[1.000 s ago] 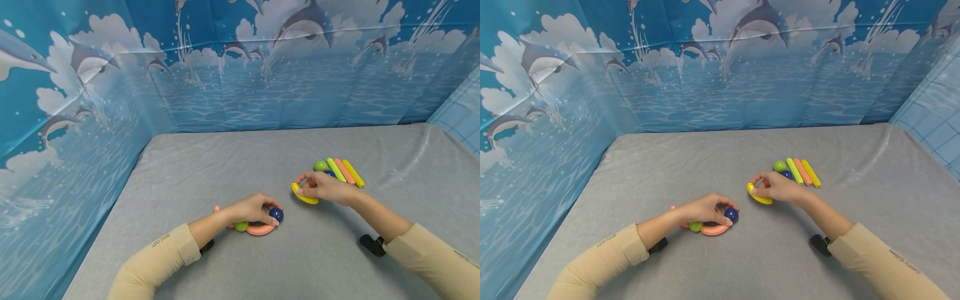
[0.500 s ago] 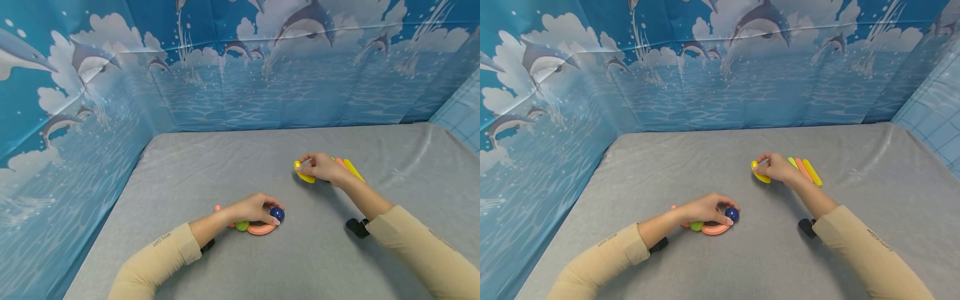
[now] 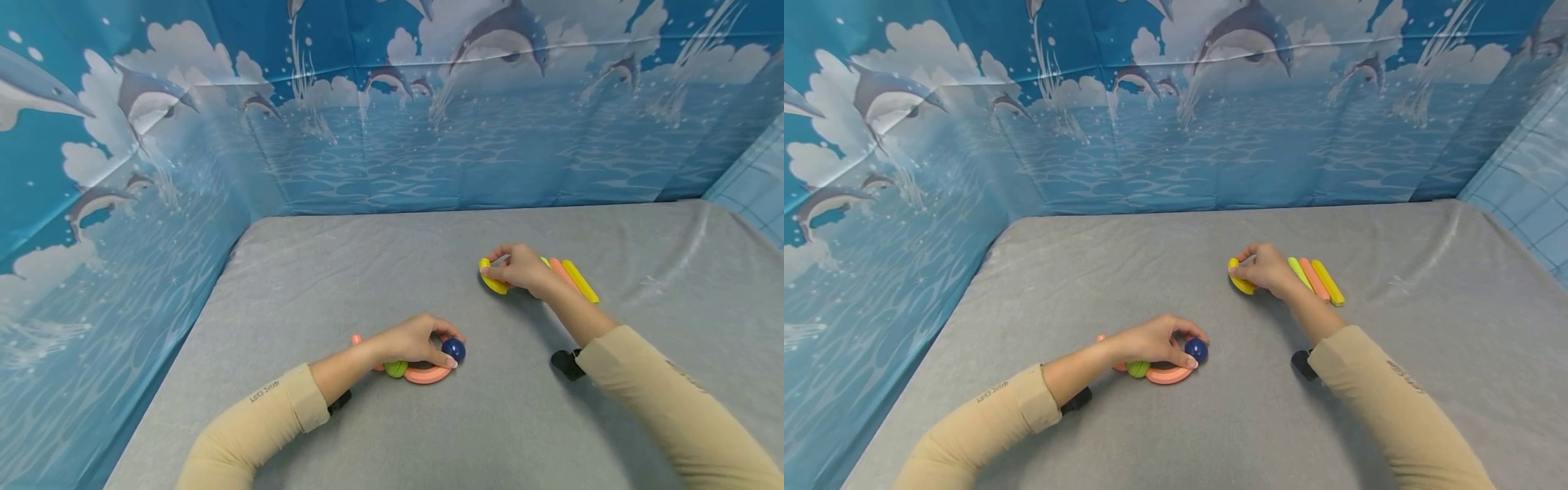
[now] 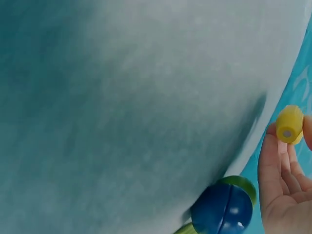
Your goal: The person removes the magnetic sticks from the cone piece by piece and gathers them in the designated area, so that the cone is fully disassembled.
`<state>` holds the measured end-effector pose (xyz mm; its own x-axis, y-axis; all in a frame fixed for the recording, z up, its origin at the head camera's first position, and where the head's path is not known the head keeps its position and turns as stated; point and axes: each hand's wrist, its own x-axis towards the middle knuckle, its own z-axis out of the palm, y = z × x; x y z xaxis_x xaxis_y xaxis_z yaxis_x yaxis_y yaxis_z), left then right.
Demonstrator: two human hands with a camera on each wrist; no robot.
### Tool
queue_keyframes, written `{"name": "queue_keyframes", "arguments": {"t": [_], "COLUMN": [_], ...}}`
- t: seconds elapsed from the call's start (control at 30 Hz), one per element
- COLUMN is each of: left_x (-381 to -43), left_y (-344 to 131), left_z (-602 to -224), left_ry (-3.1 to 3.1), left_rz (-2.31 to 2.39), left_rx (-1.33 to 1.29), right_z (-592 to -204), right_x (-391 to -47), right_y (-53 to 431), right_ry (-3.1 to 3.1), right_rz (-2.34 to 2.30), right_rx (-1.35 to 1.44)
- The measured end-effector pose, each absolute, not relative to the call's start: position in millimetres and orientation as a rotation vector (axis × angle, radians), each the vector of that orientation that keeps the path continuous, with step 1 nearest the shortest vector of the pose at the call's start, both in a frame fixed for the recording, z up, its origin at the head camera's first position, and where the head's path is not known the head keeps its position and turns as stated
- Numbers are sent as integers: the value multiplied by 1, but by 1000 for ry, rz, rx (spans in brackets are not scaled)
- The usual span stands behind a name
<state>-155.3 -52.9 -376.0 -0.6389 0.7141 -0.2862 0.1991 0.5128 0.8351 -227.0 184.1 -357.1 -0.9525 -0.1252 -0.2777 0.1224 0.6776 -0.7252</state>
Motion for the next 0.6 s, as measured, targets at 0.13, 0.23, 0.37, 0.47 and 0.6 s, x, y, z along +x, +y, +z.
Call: {"name": "queue_keyframes", "arguments": {"t": [0.13, 0.23, 0.37, 0.47, 0.6], "left_x": [-154, -154, -153, -154, -154], "left_y": [-53, -53, -53, -53, -53], "left_z": [-375, -375, -375, -375, -376], "left_ry": [2125, 2121, 2105, 2099, 2103], "left_rz": [1074, 1082, 1102, 1111, 1098], "left_rx": [733, 739, 734, 728, 730], "right_z": [-361, -363, -364, -365, -365], "right_x": [-229, -229, -230, -230, -230], "right_y": [182, 182, 181, 180, 180], "right_ry": [2625, 2658, 2700, 2710, 2716], "right_rz": [-1140, -1112, -1072, -1064, -1051], "right_rx": [18, 18, -16, -31, -35]}}
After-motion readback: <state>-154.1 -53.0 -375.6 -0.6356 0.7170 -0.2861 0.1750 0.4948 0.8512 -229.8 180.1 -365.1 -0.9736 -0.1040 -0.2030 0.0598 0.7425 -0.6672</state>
